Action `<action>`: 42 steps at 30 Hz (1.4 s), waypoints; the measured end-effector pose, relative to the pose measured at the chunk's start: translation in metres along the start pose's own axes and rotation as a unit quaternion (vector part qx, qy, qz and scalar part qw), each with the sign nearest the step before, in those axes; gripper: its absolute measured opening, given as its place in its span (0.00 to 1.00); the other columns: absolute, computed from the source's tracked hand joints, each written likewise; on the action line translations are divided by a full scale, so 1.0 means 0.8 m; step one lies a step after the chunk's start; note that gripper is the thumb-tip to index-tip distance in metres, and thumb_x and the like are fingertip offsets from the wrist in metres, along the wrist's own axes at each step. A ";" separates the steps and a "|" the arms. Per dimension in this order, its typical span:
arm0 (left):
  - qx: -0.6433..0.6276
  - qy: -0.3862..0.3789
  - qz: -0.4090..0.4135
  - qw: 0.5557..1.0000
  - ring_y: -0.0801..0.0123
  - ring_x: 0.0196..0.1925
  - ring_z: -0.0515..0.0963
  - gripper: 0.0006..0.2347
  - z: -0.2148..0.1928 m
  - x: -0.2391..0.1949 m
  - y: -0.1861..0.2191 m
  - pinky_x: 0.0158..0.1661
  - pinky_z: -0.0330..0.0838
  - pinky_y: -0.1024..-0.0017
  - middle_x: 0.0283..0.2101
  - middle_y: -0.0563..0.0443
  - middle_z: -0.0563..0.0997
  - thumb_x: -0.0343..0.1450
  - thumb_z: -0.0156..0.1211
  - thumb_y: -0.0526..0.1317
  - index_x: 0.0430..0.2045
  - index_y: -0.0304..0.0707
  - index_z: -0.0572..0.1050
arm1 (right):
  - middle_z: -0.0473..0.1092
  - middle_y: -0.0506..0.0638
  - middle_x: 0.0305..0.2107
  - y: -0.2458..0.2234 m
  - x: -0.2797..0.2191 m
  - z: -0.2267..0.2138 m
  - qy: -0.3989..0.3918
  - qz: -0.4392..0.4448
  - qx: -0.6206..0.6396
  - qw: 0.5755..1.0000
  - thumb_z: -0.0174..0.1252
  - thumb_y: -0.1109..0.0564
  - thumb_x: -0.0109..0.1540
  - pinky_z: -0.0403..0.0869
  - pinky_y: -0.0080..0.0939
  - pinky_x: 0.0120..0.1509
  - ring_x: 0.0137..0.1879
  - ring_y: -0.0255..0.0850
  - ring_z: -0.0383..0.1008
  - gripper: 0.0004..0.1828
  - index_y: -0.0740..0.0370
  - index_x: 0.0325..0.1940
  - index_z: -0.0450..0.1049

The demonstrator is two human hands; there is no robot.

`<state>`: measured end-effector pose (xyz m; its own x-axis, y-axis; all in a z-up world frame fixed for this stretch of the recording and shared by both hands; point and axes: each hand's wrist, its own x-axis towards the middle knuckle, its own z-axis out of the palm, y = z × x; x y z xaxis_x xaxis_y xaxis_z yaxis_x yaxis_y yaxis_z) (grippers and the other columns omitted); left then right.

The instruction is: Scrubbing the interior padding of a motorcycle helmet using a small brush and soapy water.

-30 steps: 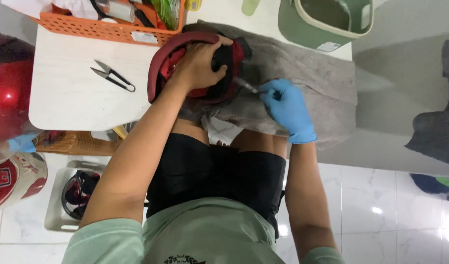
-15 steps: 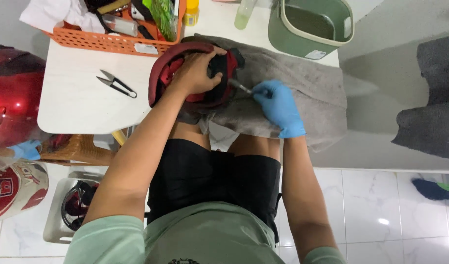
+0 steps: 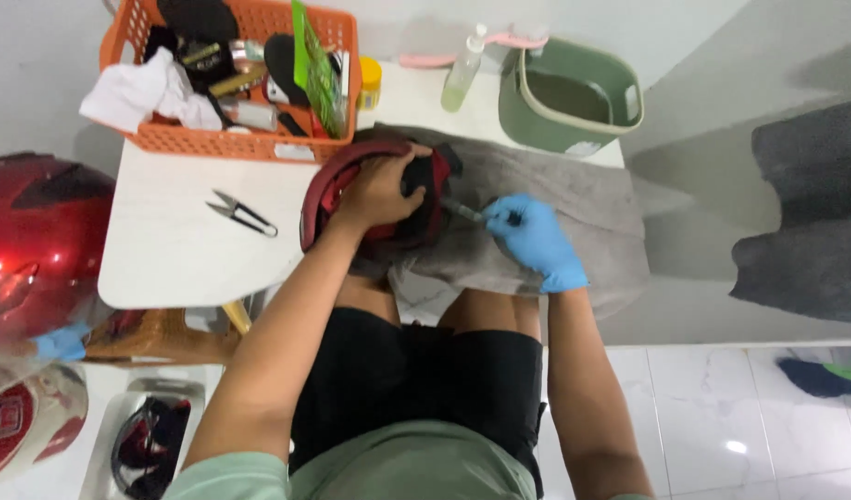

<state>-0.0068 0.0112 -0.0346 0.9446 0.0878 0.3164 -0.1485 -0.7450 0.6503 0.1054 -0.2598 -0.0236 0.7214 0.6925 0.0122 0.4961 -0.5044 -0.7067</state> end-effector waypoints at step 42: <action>0.002 -0.067 -0.127 0.990 0.48 0.68 0.70 0.27 0.007 0.009 -0.014 0.68 0.63 0.53 0.63 0.29 0.73 0.73 0.55 0.47 0.62 0.21 0.66 | 0.81 0.58 0.41 -0.045 0.024 -0.021 -0.078 0.055 -0.012 0.995 0.66 0.51 0.59 0.76 0.55 0.58 0.50 0.56 0.81 0.12 0.57 0.44 0.85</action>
<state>0.0033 0.0164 -0.0431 0.9815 0.1852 0.0484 0.1001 -0.7123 0.6947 0.1092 -0.2370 0.0141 0.6898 0.7024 -0.1754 0.4305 -0.5927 -0.6807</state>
